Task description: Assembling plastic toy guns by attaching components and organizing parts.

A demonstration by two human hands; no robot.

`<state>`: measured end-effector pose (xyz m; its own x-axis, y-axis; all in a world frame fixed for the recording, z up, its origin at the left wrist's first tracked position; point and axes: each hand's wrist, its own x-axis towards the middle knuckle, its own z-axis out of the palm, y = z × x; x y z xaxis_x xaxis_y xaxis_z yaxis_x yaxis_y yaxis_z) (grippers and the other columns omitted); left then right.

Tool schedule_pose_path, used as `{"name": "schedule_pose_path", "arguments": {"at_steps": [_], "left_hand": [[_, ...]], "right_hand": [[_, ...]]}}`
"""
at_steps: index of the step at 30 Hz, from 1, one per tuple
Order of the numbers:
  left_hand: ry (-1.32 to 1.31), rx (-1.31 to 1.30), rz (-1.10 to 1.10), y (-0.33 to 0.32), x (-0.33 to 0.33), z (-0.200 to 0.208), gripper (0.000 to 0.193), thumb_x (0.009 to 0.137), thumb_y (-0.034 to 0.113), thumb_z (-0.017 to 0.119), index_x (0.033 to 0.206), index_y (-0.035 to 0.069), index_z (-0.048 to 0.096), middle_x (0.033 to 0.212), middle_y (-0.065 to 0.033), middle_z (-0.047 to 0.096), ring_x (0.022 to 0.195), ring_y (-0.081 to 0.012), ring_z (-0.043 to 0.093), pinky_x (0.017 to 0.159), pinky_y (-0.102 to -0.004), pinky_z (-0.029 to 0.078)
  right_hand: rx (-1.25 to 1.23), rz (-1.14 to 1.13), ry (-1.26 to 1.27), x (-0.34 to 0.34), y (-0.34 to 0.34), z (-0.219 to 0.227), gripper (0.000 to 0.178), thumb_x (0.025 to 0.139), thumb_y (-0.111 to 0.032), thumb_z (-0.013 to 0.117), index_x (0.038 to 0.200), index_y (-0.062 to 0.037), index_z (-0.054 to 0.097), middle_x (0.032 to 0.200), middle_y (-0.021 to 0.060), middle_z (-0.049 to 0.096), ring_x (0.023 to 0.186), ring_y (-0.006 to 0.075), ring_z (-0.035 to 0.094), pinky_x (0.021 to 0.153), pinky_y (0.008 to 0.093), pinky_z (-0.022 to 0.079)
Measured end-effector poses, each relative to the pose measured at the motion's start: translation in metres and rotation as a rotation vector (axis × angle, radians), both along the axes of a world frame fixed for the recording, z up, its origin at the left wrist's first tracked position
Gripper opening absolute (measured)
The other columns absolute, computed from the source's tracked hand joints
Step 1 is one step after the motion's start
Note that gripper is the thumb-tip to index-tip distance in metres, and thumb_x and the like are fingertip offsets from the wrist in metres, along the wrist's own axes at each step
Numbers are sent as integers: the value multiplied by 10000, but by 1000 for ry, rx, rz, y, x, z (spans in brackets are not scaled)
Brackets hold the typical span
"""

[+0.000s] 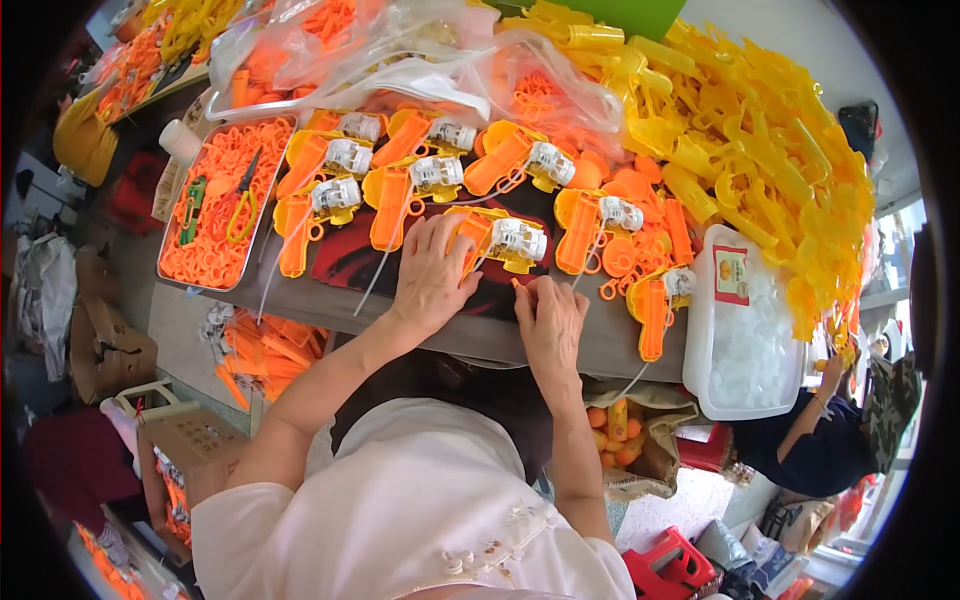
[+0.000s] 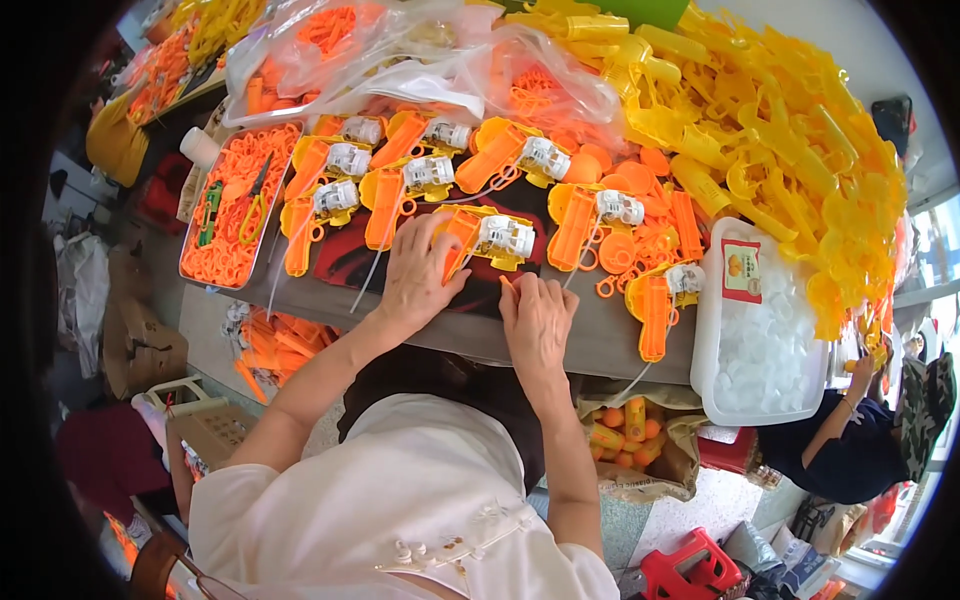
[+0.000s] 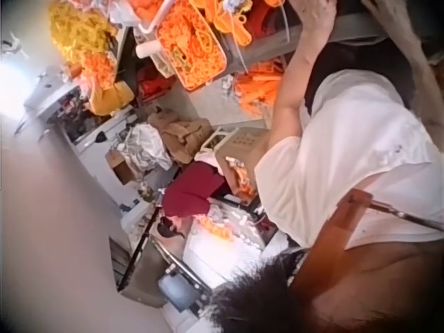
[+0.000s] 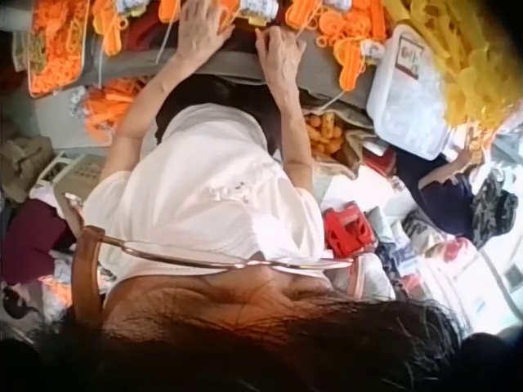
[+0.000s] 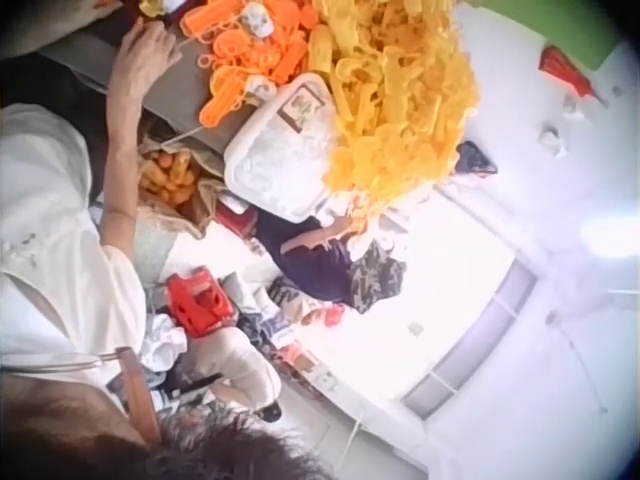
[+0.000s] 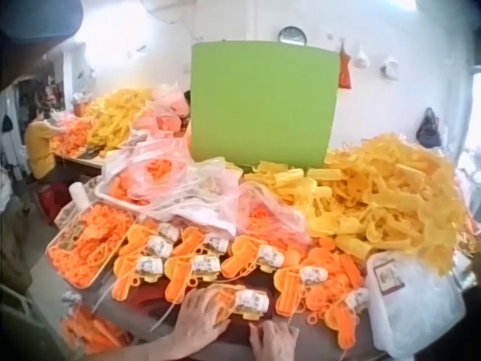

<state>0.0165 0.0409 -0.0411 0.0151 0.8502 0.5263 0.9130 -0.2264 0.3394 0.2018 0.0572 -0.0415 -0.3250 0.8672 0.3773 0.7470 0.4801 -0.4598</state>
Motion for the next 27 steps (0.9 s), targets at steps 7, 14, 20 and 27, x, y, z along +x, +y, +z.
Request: {"name": "schedule_pose_path", "arguments": {"at_steps": [7, 14, 20, 27], "left_hand": [[35, 28, -12, 5, -5, 2, 189, 727, 109, 742, 847, 59, 604, 1219, -107, 553, 1139, -312, 517, 1024, -457, 367], [-43, 65, -114, 22, -17, 17, 169, 813, 121, 702, 861, 44, 559, 1246, -131, 556, 1178, -324, 515, 1007, -451, 396], [-112, -11, -281, 34, -19, -14, 223, 865, 113, 666, 989, 33, 498, 1292, -152, 523, 1231, -336, 497, 1000, -434, 412], [-95, 40, -229, 30, -12, -16, 260, 867, 95, 657, 1048, 30, 481, 1274, -137, 520, 1239, -313, 489, 999, -418, 407]], "right_hand": [[106, -47, -82, 8, 4, -1, 193, 894, -209, 655, 790, -67, 575, 678, 63, 589, 745, 258, 541, 781, 412, 359], [82, -115, -182, 9, -3, 5, 176, 826, -200, 710, 902, -74, 613, 967, 54, 625, 888, 239, 547, 828, 404, 357], [212, 161, -151, 21, -7, -7, 360, 814, -82, 692, 1172, -76, 655, 1130, 26, 638, 1055, 212, 549, 933, 416, 354], [173, 316, -156, 23, -6, 2, 381, 763, -76, 718, 1141, -73, 666, 1081, 30, 634, 998, 217, 560, 893, 392, 388]]}}
